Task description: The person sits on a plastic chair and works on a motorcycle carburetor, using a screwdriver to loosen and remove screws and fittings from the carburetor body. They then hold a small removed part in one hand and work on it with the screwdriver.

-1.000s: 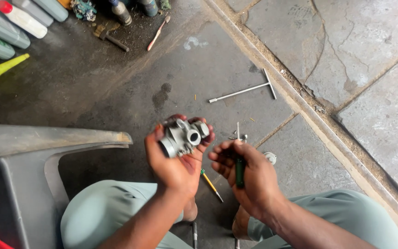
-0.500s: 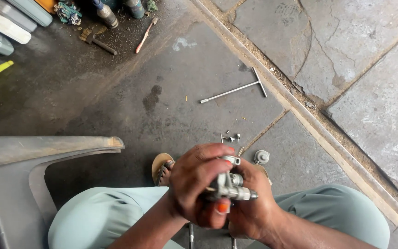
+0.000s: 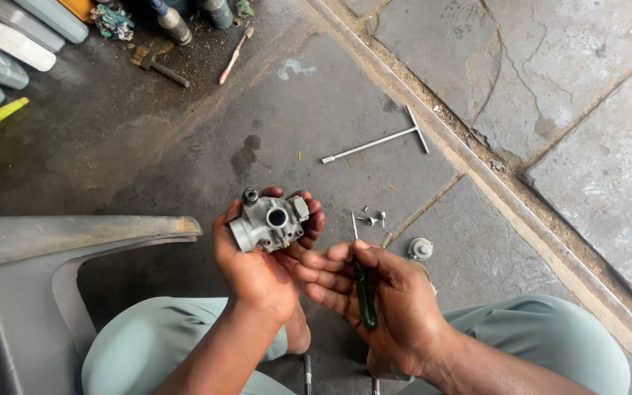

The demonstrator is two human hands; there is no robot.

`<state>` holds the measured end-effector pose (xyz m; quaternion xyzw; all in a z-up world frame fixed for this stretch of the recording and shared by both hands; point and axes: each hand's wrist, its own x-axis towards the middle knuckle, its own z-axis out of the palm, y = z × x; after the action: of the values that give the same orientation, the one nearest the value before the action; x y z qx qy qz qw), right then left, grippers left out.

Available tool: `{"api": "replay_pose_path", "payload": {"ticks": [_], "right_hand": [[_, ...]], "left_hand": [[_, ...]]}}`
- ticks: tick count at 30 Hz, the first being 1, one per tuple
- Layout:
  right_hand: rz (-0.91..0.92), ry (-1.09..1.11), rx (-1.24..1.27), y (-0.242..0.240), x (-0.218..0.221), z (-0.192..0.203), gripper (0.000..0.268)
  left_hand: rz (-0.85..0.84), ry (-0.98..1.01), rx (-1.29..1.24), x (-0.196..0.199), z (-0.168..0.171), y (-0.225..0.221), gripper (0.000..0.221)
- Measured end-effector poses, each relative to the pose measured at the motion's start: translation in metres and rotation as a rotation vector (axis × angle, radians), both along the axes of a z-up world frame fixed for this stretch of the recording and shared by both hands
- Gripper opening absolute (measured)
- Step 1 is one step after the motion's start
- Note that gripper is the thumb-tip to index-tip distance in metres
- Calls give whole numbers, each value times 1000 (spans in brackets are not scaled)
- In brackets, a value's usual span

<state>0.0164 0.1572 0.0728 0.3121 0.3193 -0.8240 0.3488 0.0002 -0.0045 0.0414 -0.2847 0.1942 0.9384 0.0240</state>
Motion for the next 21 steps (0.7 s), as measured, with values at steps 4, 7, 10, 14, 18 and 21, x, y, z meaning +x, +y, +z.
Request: {"api": "replay_pose_path", "payload": {"ticks": [4,7,10,14,18,21], "right_hand": [[-15,1,47,-3,-4,7,42],[-62,45,34,-1,-3,4,39],[-57,78,104,0,-5,7,40],[-67,113,135,0,-8,8,40],[-75,127,129,3,-7,5,39],[-72,146,123,4,-8,4,40]], "left_hand": [[-20,-71,96,-2,2,3,51],[-36,-110,127,-3,13,4,49],[-34,-116,158,-4,18,5,50],[-62,-75,144,-5,19,4,60],[-70,-101,123,-6,19,5,59],[-68,-127,127,-5,22,4,57]]}}
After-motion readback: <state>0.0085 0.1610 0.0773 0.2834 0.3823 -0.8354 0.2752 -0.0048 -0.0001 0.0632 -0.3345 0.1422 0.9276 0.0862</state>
